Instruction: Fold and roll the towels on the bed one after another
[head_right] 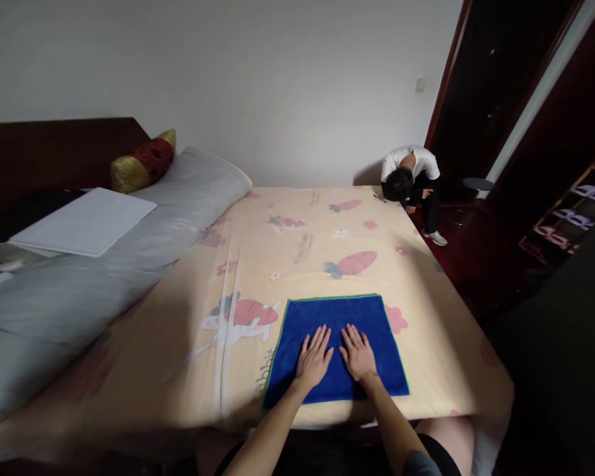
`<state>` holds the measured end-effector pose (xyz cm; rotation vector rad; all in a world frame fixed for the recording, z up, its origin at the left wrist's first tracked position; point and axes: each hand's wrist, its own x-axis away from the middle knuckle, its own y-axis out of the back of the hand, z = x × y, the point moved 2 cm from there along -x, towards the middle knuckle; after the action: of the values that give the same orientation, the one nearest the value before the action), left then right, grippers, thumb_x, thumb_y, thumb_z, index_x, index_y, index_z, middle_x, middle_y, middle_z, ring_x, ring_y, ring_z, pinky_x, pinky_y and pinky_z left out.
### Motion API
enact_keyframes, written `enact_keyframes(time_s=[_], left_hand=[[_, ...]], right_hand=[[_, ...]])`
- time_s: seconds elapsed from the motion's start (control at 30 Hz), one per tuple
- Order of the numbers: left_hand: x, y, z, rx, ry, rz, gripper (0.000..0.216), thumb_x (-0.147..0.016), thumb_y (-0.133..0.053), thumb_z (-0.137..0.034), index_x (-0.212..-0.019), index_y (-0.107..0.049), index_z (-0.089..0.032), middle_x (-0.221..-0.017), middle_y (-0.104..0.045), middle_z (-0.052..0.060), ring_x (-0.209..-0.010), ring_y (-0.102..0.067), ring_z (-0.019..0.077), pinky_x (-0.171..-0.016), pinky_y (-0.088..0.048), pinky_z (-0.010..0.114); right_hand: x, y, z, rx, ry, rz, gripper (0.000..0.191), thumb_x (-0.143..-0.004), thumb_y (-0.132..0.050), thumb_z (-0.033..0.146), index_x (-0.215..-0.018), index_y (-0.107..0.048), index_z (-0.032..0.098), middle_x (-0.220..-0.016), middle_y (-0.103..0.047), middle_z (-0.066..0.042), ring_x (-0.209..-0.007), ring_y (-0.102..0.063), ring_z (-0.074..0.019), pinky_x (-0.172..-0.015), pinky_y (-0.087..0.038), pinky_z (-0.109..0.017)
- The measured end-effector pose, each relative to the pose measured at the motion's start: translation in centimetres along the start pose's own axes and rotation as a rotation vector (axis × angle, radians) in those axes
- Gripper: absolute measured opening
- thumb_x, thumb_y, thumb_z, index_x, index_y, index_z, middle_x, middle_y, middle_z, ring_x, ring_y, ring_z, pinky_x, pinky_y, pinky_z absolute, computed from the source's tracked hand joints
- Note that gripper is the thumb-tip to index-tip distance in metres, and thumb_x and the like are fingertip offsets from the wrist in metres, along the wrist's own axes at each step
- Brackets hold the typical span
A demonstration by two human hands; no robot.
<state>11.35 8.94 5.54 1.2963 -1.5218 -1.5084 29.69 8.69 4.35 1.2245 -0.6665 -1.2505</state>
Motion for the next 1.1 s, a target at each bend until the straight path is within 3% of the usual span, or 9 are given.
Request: enact_keyframes(time_s=[0.1, 0.23, 0.4, 0.53, 0.63, 0.73, 0.93, 1.03, 1.1], left_hand=[[1.5, 1.2, 4.9, -0.036, 0.127, -0.020, 0.055, -0.099, -0.028, -0.038, -0.151, -0.026, -0.019, -0.155, -0.033, 0.010, -0.143, -0.032, 0.0247, -0.116, -0.025, 0.049], [3.1, 2.5, 9.1, -0.087, 0.183, -0.017, 0.055, -0.099, -0.030, -0.041, -0.151, -0.027, -0.023, -0.154, -0.035, 0.008, -0.142, -0.033, 0.0229, -0.118, -0.017, 0.053], [1.1, 2.6, 6.5, -0.071, 0.115, -0.084, 0.056, -0.100, -0.028, -0.038, -0.151, -0.025, -0.017, -0.154, -0.034, 0.011, -0.144, -0.030, 0.0244, -0.119, -0.016, 0.052], [-3.0, 1.5, 2.2, 0.033, -0.063, -0.023, 0.056, -0.100, -0.025, -0.028, -0.153, -0.015, -0.017, -0.157, -0.029, 0.007, -0.146, -0.024, 0.0181, -0.119, -0.023, 0.043], [-6.0, 0.4, 1.4, 0.063, -0.113, 0.044, 0.055, -0.099, -0.024, -0.028, -0.153, -0.018, -0.021, -0.158, -0.028, 0.003, -0.146, -0.021, 0.0141, -0.119, -0.023, 0.038], [-7.6, 0.0, 3.8, 0.049, -0.058, 0.072, 0.053, -0.100, -0.025, -0.035, -0.152, -0.024, -0.025, -0.157, -0.031, 0.002, -0.146, -0.025, 0.0145, -0.119, -0.022, 0.039], [-6.9, 0.8, 11.3, -0.037, 0.273, 0.054, 0.058, -0.099, -0.024, -0.043, -0.153, -0.018, -0.023, -0.158, -0.026, 0.007, -0.146, -0.023, 0.0204, -0.119, -0.016, 0.049], [-6.8, 0.9, 12.2, -0.025, 0.278, 0.060, 0.057, -0.099, -0.024, -0.043, -0.152, -0.022, -0.021, -0.157, -0.031, 0.008, -0.145, -0.027, 0.0211, -0.118, -0.016, 0.050], [-7.1, 1.0, 11.4, -0.013, 0.288, 0.025, 0.058, -0.100, -0.022, -0.041, -0.151, -0.025, -0.014, -0.155, -0.032, 0.014, -0.143, -0.030, 0.0261, -0.117, -0.015, 0.057]], right_hand=[[1.5, 1.2, -5.2, 0.037, -0.157, -0.047, 0.063, -0.100, -0.020, 0.050, -0.147, -0.037, 0.010, -0.152, -0.035, -0.017, -0.141, -0.033, -0.0286, -0.114, -0.023, -0.049], [3.5, 2.3, -9.7, 0.113, -0.271, -0.128, 0.067, -0.099, -0.016, 0.054, -0.148, -0.035, 0.012, -0.150, -0.040, -0.016, -0.139, -0.038, -0.0282, -0.115, -0.021, -0.051], [1.4, 1.6, -6.2, 0.135, -0.187, -0.169, 0.060, -0.101, -0.023, 0.048, -0.149, -0.033, 0.014, -0.152, -0.037, -0.015, -0.142, -0.032, -0.0273, -0.117, -0.016, -0.053], [-3.1, 0.1, -0.5, 0.029, 0.083, 0.014, 0.052, -0.101, -0.025, 0.032, -0.151, -0.027, 0.018, -0.156, -0.030, -0.007, -0.145, -0.024, -0.0189, -0.117, -0.021, -0.040], [-6.4, -0.4, 0.9, -0.024, 0.193, 0.103, 0.052, -0.099, -0.030, 0.031, -0.150, -0.031, 0.021, -0.156, -0.030, -0.004, -0.145, -0.026, -0.0179, -0.117, -0.021, -0.037], [-8.2, 0.0, -1.7, -0.018, 0.123, 0.096, 0.052, -0.099, -0.035, 0.040, -0.148, -0.037, 0.023, -0.155, -0.033, -0.004, -0.142, -0.031, -0.0209, -0.117, -0.022, -0.038], [-7.3, 2.0, -11.3, 0.025, -0.215, 0.021, 0.061, -0.100, -0.020, 0.045, -0.151, -0.028, 0.012, -0.155, -0.031, -0.013, -0.144, -0.026, -0.0268, -0.116, -0.019, -0.051], [-7.0, 2.2, -12.5, 0.024, -0.288, 0.014, 0.063, -0.100, -0.015, 0.047, -0.150, -0.029, 0.012, -0.155, -0.033, -0.011, -0.145, -0.026, -0.0243, -0.117, -0.016, -0.049], [-7.1, 2.0, -11.3, 0.030, -0.324, -0.010, 0.066, -0.100, -0.012, 0.048, -0.149, -0.031, 0.007, -0.154, -0.032, -0.015, -0.145, -0.024, -0.0275, -0.117, -0.011, -0.054]])
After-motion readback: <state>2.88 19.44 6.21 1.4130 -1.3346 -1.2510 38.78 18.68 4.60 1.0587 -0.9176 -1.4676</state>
